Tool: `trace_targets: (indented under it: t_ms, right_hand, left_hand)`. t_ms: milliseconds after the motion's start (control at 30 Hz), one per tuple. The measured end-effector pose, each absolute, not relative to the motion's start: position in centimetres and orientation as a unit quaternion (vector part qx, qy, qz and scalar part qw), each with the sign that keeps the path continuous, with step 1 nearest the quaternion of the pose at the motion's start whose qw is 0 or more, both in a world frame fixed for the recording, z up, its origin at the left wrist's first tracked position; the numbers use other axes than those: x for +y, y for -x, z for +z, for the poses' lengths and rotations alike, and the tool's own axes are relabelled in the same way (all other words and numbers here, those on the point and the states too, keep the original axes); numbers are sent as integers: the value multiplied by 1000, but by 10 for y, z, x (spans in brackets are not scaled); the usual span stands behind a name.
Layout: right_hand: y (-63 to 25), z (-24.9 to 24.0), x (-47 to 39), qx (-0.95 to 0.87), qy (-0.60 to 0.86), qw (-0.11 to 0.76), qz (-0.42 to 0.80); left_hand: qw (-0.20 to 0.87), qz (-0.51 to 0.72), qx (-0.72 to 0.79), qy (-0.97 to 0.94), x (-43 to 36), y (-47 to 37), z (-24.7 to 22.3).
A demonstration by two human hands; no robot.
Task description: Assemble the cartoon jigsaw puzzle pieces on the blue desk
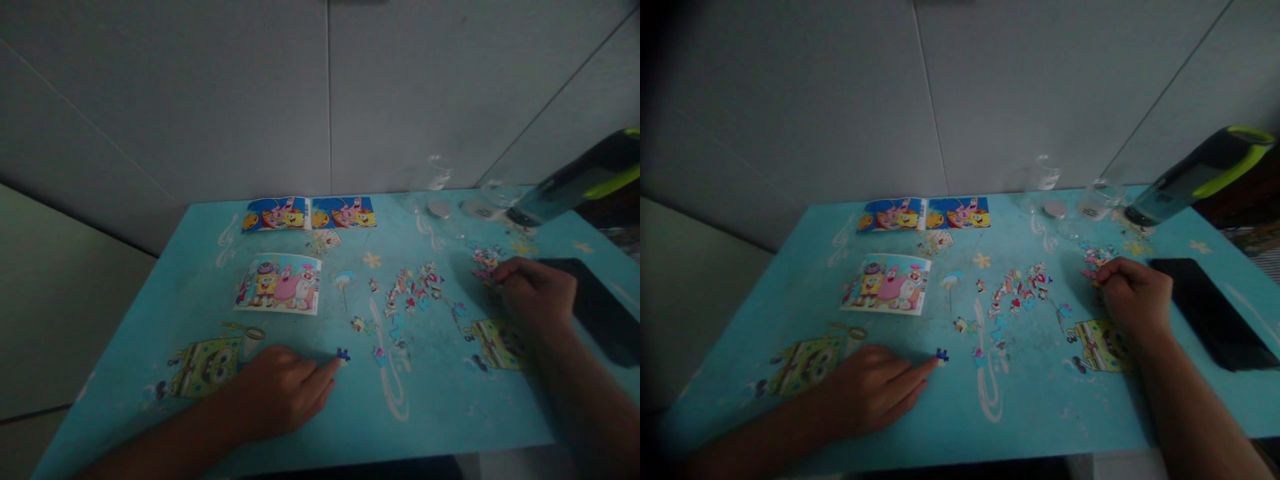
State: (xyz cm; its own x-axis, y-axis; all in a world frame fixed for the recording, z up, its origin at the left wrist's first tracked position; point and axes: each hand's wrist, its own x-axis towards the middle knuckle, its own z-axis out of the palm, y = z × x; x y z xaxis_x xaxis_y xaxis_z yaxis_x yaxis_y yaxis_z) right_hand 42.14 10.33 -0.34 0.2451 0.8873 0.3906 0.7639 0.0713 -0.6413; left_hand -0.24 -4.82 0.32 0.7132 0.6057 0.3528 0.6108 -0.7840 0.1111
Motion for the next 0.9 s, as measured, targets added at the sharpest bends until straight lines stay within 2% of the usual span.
trace_targets:
  t_ms: [900]
  right_hand:
    - [-426,-7,105,-623,670,395,80]
  left_hand:
    - [-1,-206,-325,923,-49,2,7]
